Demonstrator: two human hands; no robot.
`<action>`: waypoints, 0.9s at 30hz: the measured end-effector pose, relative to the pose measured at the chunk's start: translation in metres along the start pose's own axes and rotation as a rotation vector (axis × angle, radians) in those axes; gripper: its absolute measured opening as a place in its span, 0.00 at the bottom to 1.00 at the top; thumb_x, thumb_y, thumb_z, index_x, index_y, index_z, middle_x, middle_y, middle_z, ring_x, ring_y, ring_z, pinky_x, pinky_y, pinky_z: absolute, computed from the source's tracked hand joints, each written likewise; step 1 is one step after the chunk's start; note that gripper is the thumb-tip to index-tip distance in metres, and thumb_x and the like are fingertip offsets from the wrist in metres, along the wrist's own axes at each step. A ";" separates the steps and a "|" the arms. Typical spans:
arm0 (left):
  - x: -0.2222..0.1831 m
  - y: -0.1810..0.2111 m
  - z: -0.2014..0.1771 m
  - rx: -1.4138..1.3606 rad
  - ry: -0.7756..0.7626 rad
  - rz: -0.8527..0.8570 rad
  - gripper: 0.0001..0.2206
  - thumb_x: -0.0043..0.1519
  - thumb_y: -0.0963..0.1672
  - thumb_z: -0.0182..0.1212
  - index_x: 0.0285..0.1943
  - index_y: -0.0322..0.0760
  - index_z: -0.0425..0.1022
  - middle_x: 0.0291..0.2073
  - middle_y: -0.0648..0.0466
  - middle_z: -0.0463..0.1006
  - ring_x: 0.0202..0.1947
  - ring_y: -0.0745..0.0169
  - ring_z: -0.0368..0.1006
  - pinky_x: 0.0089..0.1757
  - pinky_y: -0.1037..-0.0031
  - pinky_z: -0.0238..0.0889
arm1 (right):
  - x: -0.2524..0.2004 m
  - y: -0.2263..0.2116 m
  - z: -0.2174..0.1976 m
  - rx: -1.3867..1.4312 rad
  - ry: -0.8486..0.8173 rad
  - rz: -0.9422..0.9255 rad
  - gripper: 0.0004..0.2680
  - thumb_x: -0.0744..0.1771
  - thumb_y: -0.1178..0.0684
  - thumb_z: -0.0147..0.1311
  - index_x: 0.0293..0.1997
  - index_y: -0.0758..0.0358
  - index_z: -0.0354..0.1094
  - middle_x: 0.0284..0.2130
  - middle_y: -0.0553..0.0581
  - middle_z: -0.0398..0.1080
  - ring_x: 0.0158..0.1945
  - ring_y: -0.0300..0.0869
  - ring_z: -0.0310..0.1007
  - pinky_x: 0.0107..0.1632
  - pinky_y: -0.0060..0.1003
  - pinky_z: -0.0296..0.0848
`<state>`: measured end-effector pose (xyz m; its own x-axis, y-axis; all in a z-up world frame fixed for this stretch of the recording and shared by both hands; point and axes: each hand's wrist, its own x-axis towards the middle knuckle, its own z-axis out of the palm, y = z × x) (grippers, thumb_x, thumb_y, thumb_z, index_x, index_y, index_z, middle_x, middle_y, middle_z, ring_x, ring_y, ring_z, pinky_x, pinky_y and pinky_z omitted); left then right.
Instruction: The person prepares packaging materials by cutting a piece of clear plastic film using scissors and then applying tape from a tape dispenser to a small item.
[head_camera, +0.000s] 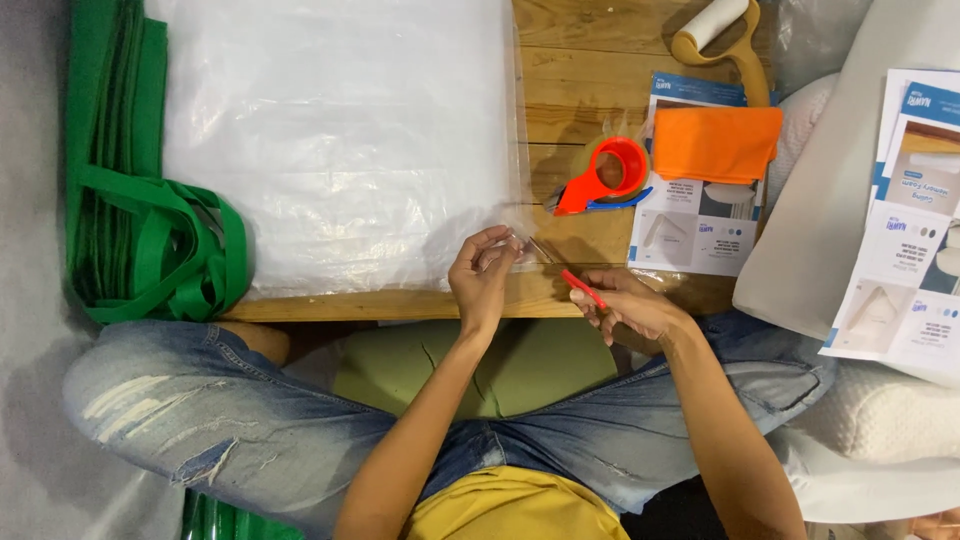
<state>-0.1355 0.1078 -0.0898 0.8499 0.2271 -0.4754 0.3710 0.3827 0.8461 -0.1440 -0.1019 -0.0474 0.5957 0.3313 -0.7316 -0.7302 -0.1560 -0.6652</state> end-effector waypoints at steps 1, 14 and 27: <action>0.001 -0.002 0.000 0.013 0.004 0.024 0.13 0.58 0.38 0.69 0.52 0.34 0.78 0.46 0.47 0.81 0.37 0.72 0.78 0.44 0.74 0.75 | 0.002 -0.001 0.000 0.002 -0.004 -0.002 0.14 0.65 0.47 0.63 0.36 0.73 0.68 0.24 0.57 0.61 0.23 0.43 0.68 0.13 0.36 0.73; 0.003 0.000 0.000 -0.019 -0.025 -0.022 0.19 0.57 0.40 0.72 0.57 0.36 0.75 0.46 0.47 0.79 0.38 0.70 0.79 0.48 0.68 0.73 | 0.005 0.003 0.002 0.005 -0.010 -0.025 0.14 0.65 0.49 0.64 0.36 0.73 0.68 0.25 0.58 0.62 0.24 0.43 0.68 0.14 0.37 0.74; -0.006 0.013 0.005 -0.053 0.001 -0.020 0.14 0.59 0.40 0.72 0.53 0.37 0.79 0.34 0.45 0.84 0.37 0.69 0.79 0.46 0.73 0.74 | 0.006 -0.004 0.005 0.017 -0.006 -0.034 0.13 0.65 0.48 0.63 0.36 0.71 0.67 0.25 0.56 0.62 0.23 0.42 0.68 0.14 0.37 0.75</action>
<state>-0.1336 0.1069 -0.0753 0.8419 0.2200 -0.4927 0.3677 0.4342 0.8223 -0.1391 -0.0946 -0.0483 0.6186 0.3422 -0.7073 -0.7149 -0.1283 -0.6873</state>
